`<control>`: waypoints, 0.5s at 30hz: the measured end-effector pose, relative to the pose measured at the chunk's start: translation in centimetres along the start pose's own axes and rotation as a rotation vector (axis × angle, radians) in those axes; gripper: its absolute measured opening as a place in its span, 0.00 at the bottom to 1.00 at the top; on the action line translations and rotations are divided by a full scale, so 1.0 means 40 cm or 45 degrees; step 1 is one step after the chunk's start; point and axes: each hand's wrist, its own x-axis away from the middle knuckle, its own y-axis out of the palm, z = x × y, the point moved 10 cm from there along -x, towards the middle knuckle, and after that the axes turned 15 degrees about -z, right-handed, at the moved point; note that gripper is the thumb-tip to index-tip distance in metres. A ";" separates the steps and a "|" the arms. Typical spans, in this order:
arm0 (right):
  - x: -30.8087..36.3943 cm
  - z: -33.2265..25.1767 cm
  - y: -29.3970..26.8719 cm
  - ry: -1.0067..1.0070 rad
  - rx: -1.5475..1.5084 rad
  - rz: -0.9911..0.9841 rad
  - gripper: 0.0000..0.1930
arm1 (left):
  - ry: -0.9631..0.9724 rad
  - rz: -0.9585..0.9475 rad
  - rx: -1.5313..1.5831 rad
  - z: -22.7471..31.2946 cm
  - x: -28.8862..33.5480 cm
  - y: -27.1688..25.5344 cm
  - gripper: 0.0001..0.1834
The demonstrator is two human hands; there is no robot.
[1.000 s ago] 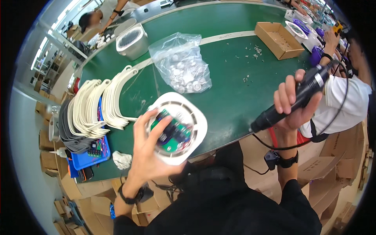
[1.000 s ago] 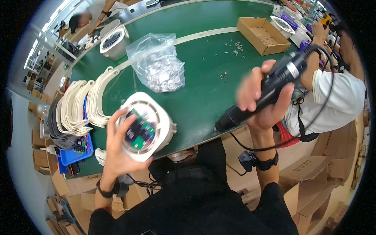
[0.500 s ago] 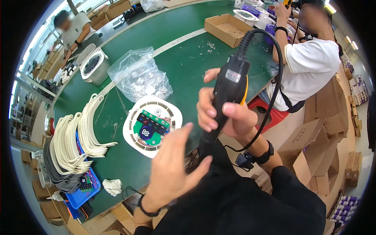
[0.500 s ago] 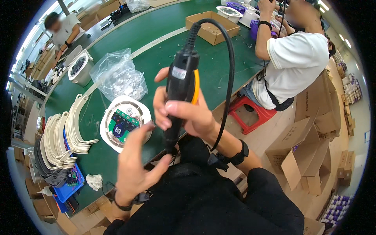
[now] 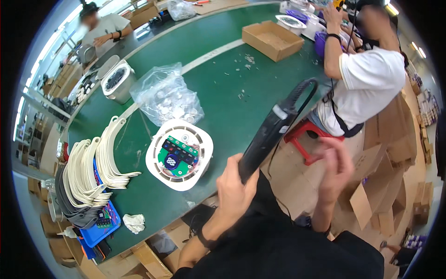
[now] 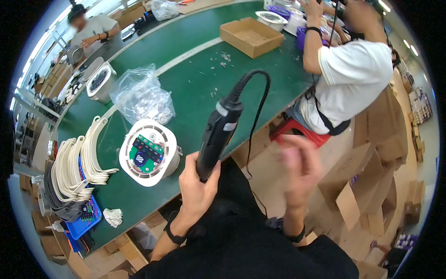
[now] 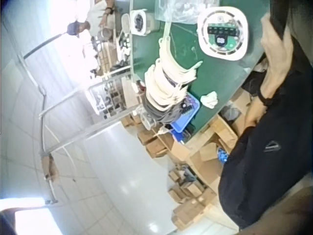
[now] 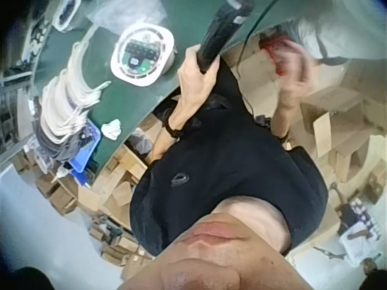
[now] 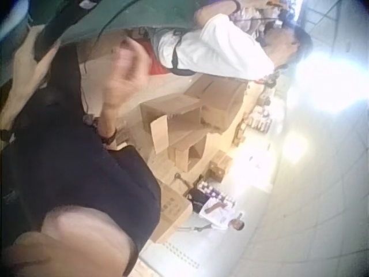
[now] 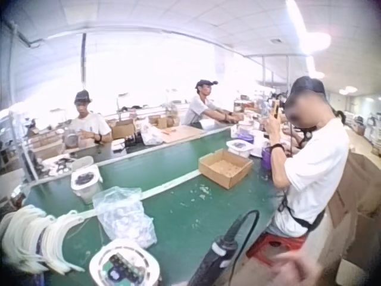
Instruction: The person assembles small electronic devices on a green workbench. They use a power screwdriver to secure circuit boards into white and purple plastic housings, then attach fan grilles and other components. The person handles multiple units sequentially, retrieving parts from nearby boxes and organizing them on the table.
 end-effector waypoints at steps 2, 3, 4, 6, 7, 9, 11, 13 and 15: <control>0.009 -0.001 0.188 0.175 -0.438 -0.090 0.18 | 0.133 -0.099 -0.117 0.041 -0.014 0.047 0.21; 0.007 0.015 0.218 0.179 -0.560 -0.080 0.20 | 0.214 -0.139 -0.165 0.062 -0.021 0.071 0.24; 0.005 0.031 0.248 0.181 -0.687 -0.070 0.23 | 0.301 -0.162 -0.171 0.079 -0.024 0.096 0.29; -0.021 0.032 0.258 0.095 -0.778 -0.113 0.27 | 0.336 -0.140 -0.130 0.098 -0.016 0.108 0.31; -0.032 0.033 0.267 0.146 -0.748 -0.175 0.26 | 0.343 -0.120 -0.119 0.102 -0.006 0.105 0.32; -0.052 0.038 0.299 0.256 -0.699 -0.308 0.26 | 0.276 -0.256 -0.192 0.080 0.007 0.108 0.34; -0.070 0.066 0.297 0.288 -0.976 -0.303 0.22 | 0.190 -0.483 -0.318 0.105 -0.013 0.059 0.33; -0.084 0.078 0.275 0.307 -0.925 -0.340 0.19 | 0.357 -0.468 -0.387 0.133 -0.014 -0.059 0.20; -0.089 0.061 0.261 0.292 -1.073 -0.298 0.18 | 0.388 -0.184 -0.574 0.119 -0.010 -0.218 0.16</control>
